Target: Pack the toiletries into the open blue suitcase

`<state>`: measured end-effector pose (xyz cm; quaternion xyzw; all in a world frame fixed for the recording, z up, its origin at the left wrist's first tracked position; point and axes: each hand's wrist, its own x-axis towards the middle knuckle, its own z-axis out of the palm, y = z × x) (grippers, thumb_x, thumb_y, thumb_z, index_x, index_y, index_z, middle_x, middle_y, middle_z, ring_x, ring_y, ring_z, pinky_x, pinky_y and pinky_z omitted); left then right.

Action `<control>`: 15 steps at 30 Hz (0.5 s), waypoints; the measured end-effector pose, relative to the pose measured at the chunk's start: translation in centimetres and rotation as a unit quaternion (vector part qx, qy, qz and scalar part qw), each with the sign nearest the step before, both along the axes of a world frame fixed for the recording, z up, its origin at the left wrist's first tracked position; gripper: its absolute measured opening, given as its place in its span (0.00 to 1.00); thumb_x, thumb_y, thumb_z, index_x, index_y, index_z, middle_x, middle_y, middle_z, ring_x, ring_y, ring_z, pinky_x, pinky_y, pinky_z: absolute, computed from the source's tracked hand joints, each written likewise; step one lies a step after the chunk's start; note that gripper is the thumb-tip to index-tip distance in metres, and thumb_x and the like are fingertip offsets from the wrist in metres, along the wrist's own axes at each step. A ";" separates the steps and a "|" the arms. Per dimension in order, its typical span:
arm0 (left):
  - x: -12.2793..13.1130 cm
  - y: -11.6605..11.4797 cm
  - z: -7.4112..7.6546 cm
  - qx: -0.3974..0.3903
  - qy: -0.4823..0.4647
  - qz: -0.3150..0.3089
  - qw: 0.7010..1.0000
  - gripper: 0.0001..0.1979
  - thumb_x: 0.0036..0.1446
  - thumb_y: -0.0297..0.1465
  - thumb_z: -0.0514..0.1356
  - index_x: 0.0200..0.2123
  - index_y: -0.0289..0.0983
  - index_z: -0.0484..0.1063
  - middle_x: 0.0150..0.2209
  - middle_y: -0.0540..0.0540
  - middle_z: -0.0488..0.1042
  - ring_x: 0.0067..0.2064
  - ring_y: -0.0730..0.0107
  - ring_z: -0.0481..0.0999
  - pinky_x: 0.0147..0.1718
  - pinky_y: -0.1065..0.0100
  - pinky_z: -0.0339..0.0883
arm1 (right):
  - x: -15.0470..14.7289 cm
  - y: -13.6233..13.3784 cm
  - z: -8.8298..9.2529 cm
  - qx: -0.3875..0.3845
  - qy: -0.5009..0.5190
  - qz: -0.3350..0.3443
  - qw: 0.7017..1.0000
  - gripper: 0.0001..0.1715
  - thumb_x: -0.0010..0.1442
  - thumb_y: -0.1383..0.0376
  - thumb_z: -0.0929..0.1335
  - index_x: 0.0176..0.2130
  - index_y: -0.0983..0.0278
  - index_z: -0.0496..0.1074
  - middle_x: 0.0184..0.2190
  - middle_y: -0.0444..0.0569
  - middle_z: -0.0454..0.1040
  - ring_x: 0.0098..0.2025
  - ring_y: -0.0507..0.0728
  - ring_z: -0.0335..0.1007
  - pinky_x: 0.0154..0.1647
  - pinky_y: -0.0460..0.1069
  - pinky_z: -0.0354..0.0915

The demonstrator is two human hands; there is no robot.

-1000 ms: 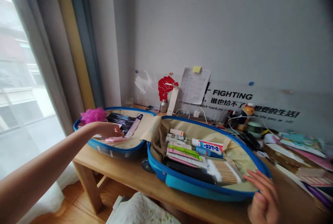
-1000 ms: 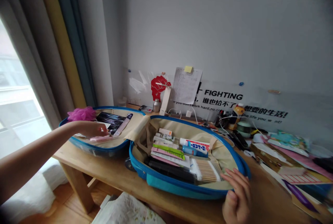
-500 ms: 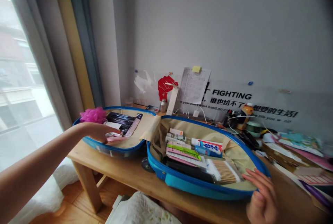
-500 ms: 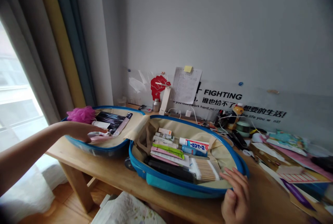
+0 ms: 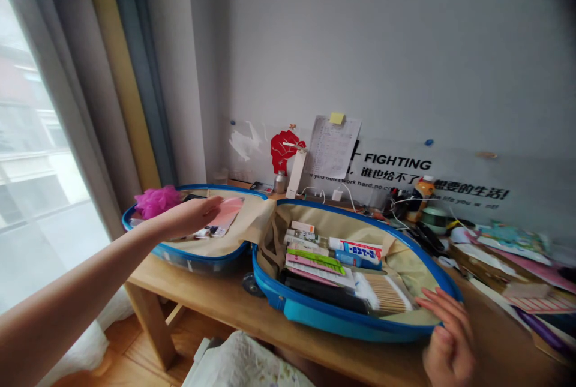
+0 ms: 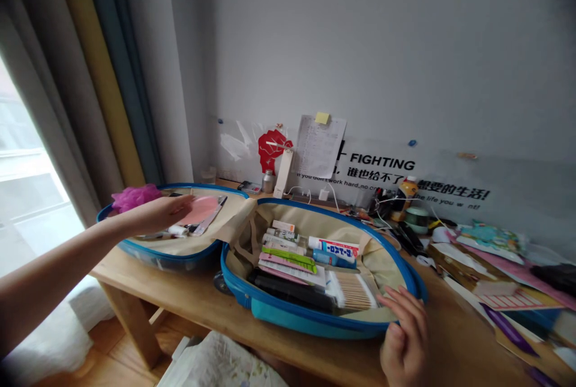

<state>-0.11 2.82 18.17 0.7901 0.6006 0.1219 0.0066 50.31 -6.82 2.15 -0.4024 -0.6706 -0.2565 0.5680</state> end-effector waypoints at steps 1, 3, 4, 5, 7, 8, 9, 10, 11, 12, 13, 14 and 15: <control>1.3 -0.5 0.5 0.004 0.005 -0.006 1.000 0.21 0.65 0.36 0.47 0.55 0.36 0.70 0.42 0.40 0.81 0.41 0.57 0.80 0.40 0.65 0.69 | 0.0 0.0 0.0 0.000 0.001 0.000 1.000 0.23 0.71 0.55 0.56 0.43 0.63 0.73 0.43 0.57 0.75 0.52 0.65 0.70 0.53 0.63 0.64; 4.6 -1.7 1.4 0.020 0.034 -0.022 0.999 0.22 0.66 0.37 0.46 0.58 0.37 0.67 0.42 0.40 0.81 0.42 0.55 0.80 0.40 0.64 0.69 | -0.1 -0.1 0.1 0.002 0.000 -0.001 1.000 0.23 0.71 0.55 0.56 0.43 0.64 0.73 0.42 0.57 0.75 0.52 0.65 0.70 0.53 0.63 0.64; 6.4 -2.3 1.8 0.028 0.054 -0.036 0.997 0.22 0.66 0.36 0.46 0.58 0.38 0.66 0.41 0.41 0.81 0.42 0.56 0.80 0.39 0.65 0.69 | -0.1 -0.1 0.1 0.003 -0.001 -0.001 1.000 0.23 0.71 0.55 0.56 0.43 0.64 0.73 0.42 0.57 0.75 0.52 0.65 0.70 0.53 0.63 0.64; 8.2 -2.9 2.0 0.033 0.069 -0.056 0.996 0.21 0.66 0.34 0.46 0.58 0.40 0.66 0.40 0.42 0.81 0.41 0.57 0.81 0.39 0.65 0.69 | -0.1 -0.1 0.2 0.003 -0.003 -0.001 1.000 0.23 0.71 0.55 0.56 0.43 0.64 0.73 0.41 0.57 0.75 0.51 0.65 0.70 0.53 0.63 0.64; 11.4 -3.6 2.2 0.030 0.091 -0.091 0.991 0.20 0.64 0.31 0.48 0.58 0.41 0.66 0.39 0.43 0.81 0.41 0.57 0.81 0.39 0.65 0.70 | -0.1 -0.2 0.2 0.001 -0.006 0.002 1.000 0.23 0.71 0.56 0.56 0.43 0.64 0.73 0.42 0.57 0.75 0.52 0.65 0.70 0.53 0.63 0.63; 12.7 -3.7 2.1 0.029 0.101 -0.100 0.989 0.20 0.64 0.30 0.49 0.58 0.40 0.67 0.38 0.43 0.81 0.41 0.56 0.82 0.39 0.65 0.70 | -0.1 -0.2 0.2 0.000 -0.007 0.002 1.000 0.23 0.71 0.56 0.56 0.43 0.64 0.74 0.42 0.57 0.75 0.52 0.65 0.69 0.53 0.63 0.63; 13.7 -3.6 1.9 0.026 0.110 -0.109 0.988 0.21 0.63 0.29 0.50 0.58 0.39 0.67 0.38 0.42 0.81 0.42 0.55 0.82 0.39 0.64 0.71 | -0.1 -0.2 0.1 0.000 -0.007 0.001 1.000 0.23 0.71 0.56 0.56 0.43 0.64 0.74 0.42 0.57 0.75 0.53 0.65 0.69 0.53 0.63 0.63; 14.6 -3.4 1.6 0.023 0.119 -0.118 0.986 0.21 0.63 0.28 0.50 0.59 0.39 0.67 0.39 0.41 0.81 0.42 0.54 0.82 0.39 0.64 0.71 | 0.0 -0.2 0.1 -0.001 -0.007 -0.001 1.000 0.23 0.71 0.56 0.56 0.43 0.64 0.74 0.43 0.57 0.75 0.53 0.65 0.69 0.53 0.64 0.63; 15.3 -3.2 1.2 0.023 0.125 -0.134 0.983 0.23 0.63 0.27 0.50 0.60 0.39 0.66 0.41 0.40 0.81 0.43 0.54 0.82 0.39 0.63 0.72 | 0.0 -0.2 0.0 0.000 -0.007 -0.002 1.000 0.23 0.71 0.56 0.56 0.43 0.64 0.74 0.43 0.57 0.75 0.53 0.65 0.69 0.54 0.64 0.62; 15.8 -2.9 0.8 0.023 0.129 -0.154 0.979 0.24 0.62 0.26 0.51 0.62 0.39 0.65 0.44 0.39 0.81 0.44 0.54 0.82 0.39 0.63 0.72 | 0.0 -0.2 -0.1 -0.001 -0.006 -0.003 1.000 0.23 0.71 0.57 0.56 0.43 0.64 0.74 0.43 0.57 0.75 0.53 0.65 0.68 0.54 0.64 0.62; 16.3 -2.6 0.4 0.024 0.131 -0.178 0.975 0.26 0.62 0.25 0.51 0.63 0.40 0.64 0.48 0.39 0.80 0.46 0.54 0.82 0.40 0.64 0.72 | 0.0 -0.2 -0.1 -0.002 -0.006 -0.004 1.000 0.23 0.71 0.57 0.56 0.44 0.64 0.74 0.43 0.57 0.75 0.53 0.65 0.68 0.54 0.64 0.62; 16.7 -2.4 0.0 0.025 0.133 -0.203 0.970 0.27 0.61 0.24 0.52 0.64 0.40 0.63 0.53 0.38 0.78 0.48 0.55 0.81 0.40 0.64 0.72 | 0.0 -0.2 -0.1 -0.003 -0.007 -0.003 1.000 0.23 0.71 0.57 0.56 0.44 0.64 0.74 0.43 0.57 0.75 0.53 0.65 0.68 0.54 0.64 0.62; 17.1 -2.3 -0.5 0.024 0.136 -0.223 0.965 0.28 0.61 0.23 0.52 0.65 0.40 0.62 0.56 0.38 0.76 0.49 0.55 0.81 0.41 0.64 0.73 | 0.0 -0.2 -0.2 -0.004 -0.007 -0.002 1.000 0.22 0.71 0.57 0.56 0.44 0.63 0.74 0.43 0.57 0.75 0.53 0.65 0.69 0.54 0.64 0.62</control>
